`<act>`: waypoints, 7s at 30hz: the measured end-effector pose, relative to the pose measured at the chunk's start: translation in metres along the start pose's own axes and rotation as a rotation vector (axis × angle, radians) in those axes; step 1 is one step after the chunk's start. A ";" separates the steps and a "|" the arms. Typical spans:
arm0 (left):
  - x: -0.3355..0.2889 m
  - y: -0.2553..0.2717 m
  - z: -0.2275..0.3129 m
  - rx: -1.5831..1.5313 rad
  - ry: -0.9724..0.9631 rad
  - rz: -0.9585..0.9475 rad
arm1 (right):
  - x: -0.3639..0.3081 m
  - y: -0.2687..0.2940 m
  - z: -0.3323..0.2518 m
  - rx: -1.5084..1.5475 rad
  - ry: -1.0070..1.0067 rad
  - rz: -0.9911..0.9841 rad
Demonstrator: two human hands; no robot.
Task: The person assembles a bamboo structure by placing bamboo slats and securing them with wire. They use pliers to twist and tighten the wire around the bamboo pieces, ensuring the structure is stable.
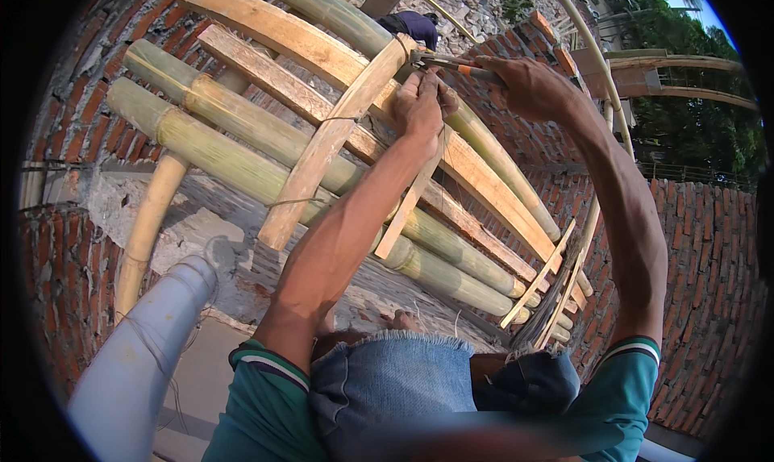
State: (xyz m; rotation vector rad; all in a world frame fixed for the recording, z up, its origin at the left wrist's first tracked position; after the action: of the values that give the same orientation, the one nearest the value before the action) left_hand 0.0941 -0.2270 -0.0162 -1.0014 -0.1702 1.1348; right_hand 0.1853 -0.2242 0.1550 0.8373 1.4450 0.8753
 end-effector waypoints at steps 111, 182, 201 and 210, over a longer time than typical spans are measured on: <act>0.088 -0.082 0.001 -0.797 0.299 0.003 | 0.030 0.026 0.030 -0.447 0.544 0.426; 0.047 -0.043 -0.014 -0.314 0.377 0.219 | -0.015 -0.041 0.040 -0.021 -0.111 0.262; 0.037 -0.048 0.001 -0.614 0.263 -0.077 | -0.017 -0.026 0.020 0.228 -0.114 0.110; 0.056 -0.057 -0.016 -0.871 0.088 -0.308 | -0.020 -0.036 0.026 0.849 -0.514 -0.353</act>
State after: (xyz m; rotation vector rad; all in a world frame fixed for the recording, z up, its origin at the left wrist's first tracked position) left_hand 0.1675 -0.1943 -0.0027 -1.7146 -0.7654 0.7161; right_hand 0.2118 -0.2571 0.1319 1.2548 1.4150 -0.2653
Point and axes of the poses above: each hand's wrist, its own x-axis towards the middle knuckle, its own y-axis out of the back of the hand, z = x × y, the point moved 6 cm from there along x, towards the middle knuckle, and after that the axes turned 9 degrees about x, right-handed, at the moved point
